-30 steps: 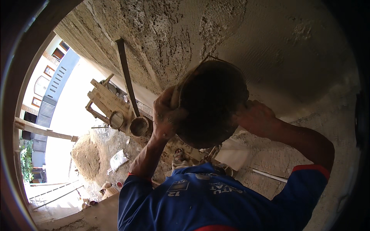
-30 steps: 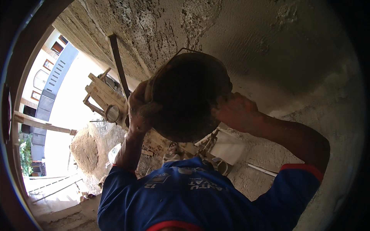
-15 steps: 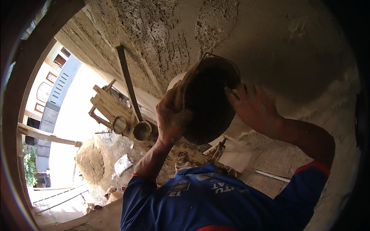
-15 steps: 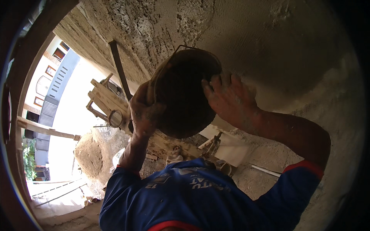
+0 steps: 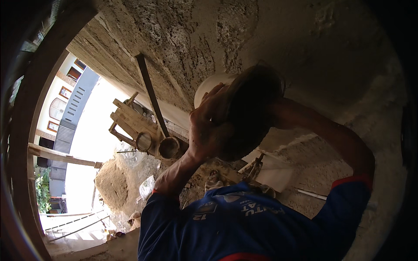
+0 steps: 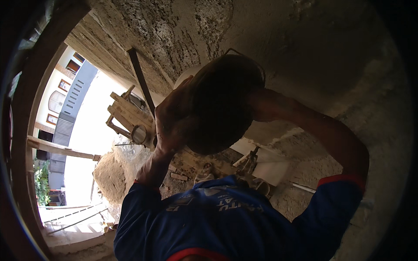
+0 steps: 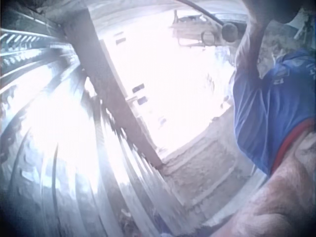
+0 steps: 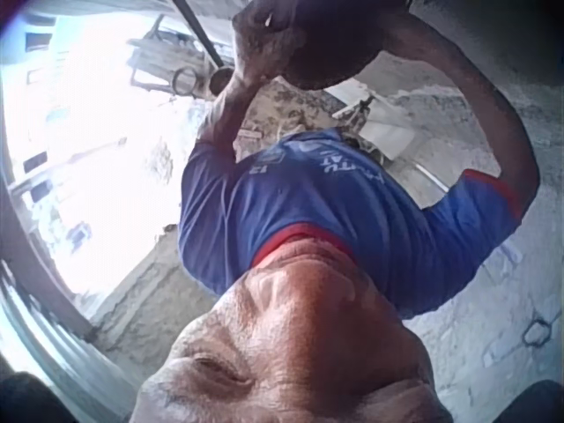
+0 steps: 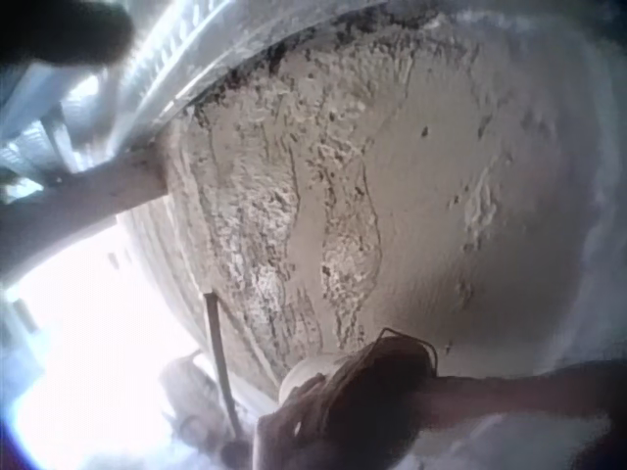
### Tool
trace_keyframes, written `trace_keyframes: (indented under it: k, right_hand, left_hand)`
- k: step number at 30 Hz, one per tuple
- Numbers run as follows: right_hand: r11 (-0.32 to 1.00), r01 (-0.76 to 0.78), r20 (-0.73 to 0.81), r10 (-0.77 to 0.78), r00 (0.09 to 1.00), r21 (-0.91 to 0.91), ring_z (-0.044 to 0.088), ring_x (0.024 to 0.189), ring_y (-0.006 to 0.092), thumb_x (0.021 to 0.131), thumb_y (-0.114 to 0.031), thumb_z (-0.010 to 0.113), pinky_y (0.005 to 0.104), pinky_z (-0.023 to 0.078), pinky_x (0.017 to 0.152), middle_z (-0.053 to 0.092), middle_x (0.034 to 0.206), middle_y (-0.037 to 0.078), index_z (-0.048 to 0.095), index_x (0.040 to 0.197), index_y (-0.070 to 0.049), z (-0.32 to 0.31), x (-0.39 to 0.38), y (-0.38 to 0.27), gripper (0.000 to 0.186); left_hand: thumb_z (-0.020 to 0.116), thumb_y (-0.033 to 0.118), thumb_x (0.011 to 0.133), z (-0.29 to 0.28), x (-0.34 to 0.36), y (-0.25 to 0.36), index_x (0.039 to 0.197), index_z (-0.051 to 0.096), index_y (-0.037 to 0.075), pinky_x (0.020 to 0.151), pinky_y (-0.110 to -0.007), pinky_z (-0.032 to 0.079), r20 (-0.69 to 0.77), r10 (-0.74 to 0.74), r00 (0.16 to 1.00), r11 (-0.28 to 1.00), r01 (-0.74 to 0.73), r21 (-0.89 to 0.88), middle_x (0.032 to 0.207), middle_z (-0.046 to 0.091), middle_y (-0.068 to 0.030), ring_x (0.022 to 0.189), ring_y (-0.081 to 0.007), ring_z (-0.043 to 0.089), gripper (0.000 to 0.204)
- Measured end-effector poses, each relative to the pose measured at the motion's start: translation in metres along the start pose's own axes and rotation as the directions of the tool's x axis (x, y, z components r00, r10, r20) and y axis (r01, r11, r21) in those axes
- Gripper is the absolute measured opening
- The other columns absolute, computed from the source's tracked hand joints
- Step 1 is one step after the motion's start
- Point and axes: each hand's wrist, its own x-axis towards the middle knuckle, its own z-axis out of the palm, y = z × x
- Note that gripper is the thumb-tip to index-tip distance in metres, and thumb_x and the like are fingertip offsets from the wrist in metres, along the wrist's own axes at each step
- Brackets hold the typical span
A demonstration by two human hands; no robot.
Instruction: The person applies mortar to an exterior wall using a trowel and then smooths the surface with a long wooden leveling board.
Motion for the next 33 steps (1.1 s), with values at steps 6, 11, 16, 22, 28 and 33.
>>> trace_keyframes:
  k: [6, 11, 16, 22, 28, 33]
  right_hand:
    - [0.931, 0.028, -0.183, 0.042, 0.982, 0.364, 0.060, 0.073, 0.0208, 0.086, -0.017, 0.053, 0.0336, 0.050, 0.068, 0.060, 0.094, 0.013, 0.049, 0.116, -0.002, 0.051, -0.013, -0.001, 0.034]
    - [0.703, -0.240, 0.087, 0.247, 0.965, 0.669, 0.059, 0.072, 0.0157, 0.085, -0.020, 0.055, 0.0288, 0.048, 0.062, 0.060, 0.091, 0.012, 0.049, 0.117, -0.003, 0.008, -0.053, -0.012, 0.036]
    - [0.950, -0.131, -0.221, 0.197, 0.955, 0.283, 0.056, 0.080, 0.0152, 0.074, -0.023, 0.069, 0.0279, 0.048, 0.061, 0.055, 0.098, 0.011, 0.049, 0.109, -0.003, -0.051, -0.119, -0.007, 0.045]
    - [0.877, -0.461, -0.284, 0.480, 0.830, 0.136, 0.053, 0.094, 0.0221, 0.062, -0.026, 0.077, 0.0366, 0.041, 0.084, 0.051, 0.105, 0.010, 0.045, 0.104, -0.008, -0.139, -0.194, -0.057, 0.057]
    - [0.965, -0.256, -0.592, 0.177, 0.786, -0.051, 0.056, 0.080, 0.0205, 0.065, -0.036, 0.069, 0.0339, 0.044, 0.072, 0.057, 0.088, 0.010, 0.054, 0.102, -0.002, -0.185, -0.233, -0.117, 0.052]
    - [0.994, -0.098, -0.556, 0.050, 0.830, -0.058, 0.059, 0.066, 0.0220, 0.071, -0.049, 0.061, 0.0316, 0.047, 0.064, 0.061, 0.084, 0.013, 0.056, 0.109, -0.001, -0.199, -0.256, -0.136, 0.062]
  left_hand:
    - [0.060, 0.003, 0.060, 0.001, 0.007, 0.008, 0.115, 0.051, -0.002, 0.089, -0.032, 0.041, -0.064, -0.124, 0.990, 0.976, 0.133, 0.174, 0.106, 0.058, -0.0124, 0.104, -0.0242, 0.053, 0.056]
    - [0.065, 0.014, 0.066, -0.009, 0.014, 0.013, 0.108, 0.051, -0.006, 0.078, -0.026, 0.045, -0.130, -0.120, 0.984, 0.984, 0.101, -0.146, 0.100, 0.058, -0.0106, 0.090, -0.0159, 0.055, 0.049]
    - [0.058, 0.019, 0.065, -0.008, 0.010, 0.020, 0.106, 0.051, -0.007, 0.075, -0.028, 0.045, -0.179, -0.041, 0.983, 0.977, 0.002, -0.214, 0.095, 0.058, -0.0103, 0.088, -0.0162, 0.054, 0.049]
    - [0.057, 0.018, 0.063, -0.003, 0.005, 0.016, 0.101, 0.053, -0.008, 0.073, -0.026, 0.045, -0.196, -0.018, 0.980, 0.980, -0.022, -0.199, 0.089, 0.056, -0.0084, 0.081, -0.0153, 0.053, 0.046]
    - [0.056, 0.015, 0.055, -0.010, 0.005, 0.009, 0.110, 0.052, -0.005, 0.077, -0.028, 0.045, -0.157, -0.079, 0.984, 0.964, 0.035, -0.263, 0.099, 0.057, -0.0104, 0.089, -0.0184, 0.054, 0.058]
    - [0.055, 0.016, 0.056, 0.002, 0.006, 0.013, 0.112, 0.051, -0.005, 0.080, -0.029, 0.045, -0.130, 0.025, 0.991, 0.983, -0.048, -0.178, 0.101, 0.057, -0.0114, 0.090, -0.0190, 0.055, 0.060]
